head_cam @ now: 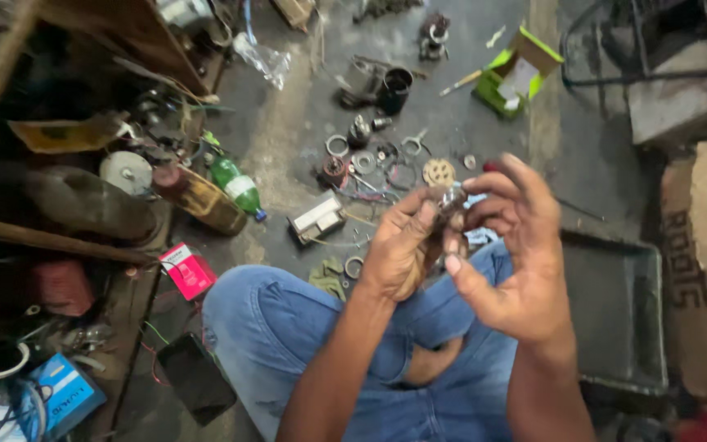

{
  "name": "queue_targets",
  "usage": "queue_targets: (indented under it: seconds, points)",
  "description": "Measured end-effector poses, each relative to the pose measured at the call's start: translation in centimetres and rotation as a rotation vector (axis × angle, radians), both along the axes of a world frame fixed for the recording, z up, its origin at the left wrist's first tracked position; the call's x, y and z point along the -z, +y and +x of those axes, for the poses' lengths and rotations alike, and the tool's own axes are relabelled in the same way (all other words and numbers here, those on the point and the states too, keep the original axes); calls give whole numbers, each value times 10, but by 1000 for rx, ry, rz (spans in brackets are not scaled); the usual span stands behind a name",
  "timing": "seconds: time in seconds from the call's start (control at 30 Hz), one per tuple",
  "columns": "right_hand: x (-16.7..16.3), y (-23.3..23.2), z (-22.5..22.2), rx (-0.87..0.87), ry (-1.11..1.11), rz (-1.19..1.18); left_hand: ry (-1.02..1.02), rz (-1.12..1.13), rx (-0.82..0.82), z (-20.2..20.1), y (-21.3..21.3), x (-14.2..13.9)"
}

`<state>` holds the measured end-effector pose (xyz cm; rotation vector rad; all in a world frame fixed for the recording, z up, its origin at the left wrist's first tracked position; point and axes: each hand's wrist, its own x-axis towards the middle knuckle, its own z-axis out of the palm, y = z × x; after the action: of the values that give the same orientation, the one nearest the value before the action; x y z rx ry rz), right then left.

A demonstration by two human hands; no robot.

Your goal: The person sits on the workshop floor and disassembles a starter motor resting in their lap. They use a red-handled screwdriver to loosen screws, remove small parts and set them on the floor, then handle the motor housing with both hands.

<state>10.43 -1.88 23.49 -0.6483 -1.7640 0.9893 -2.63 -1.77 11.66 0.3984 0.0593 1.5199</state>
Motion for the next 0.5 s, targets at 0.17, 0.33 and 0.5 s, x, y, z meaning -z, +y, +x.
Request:
queue_targets:
  seconds: [0.17, 0.33, 0.5]
  points:
    - [55, 40, 13, -108, 242, -233, 175, 0, -155, -14, 1, -8]
    - [155, 122, 35, 72, 252, -511, 483, 13, -472, -91, -21, -65]
    - [247, 168, 41, 143, 208, -782, 527, 51, -684, -180, -65, -166]
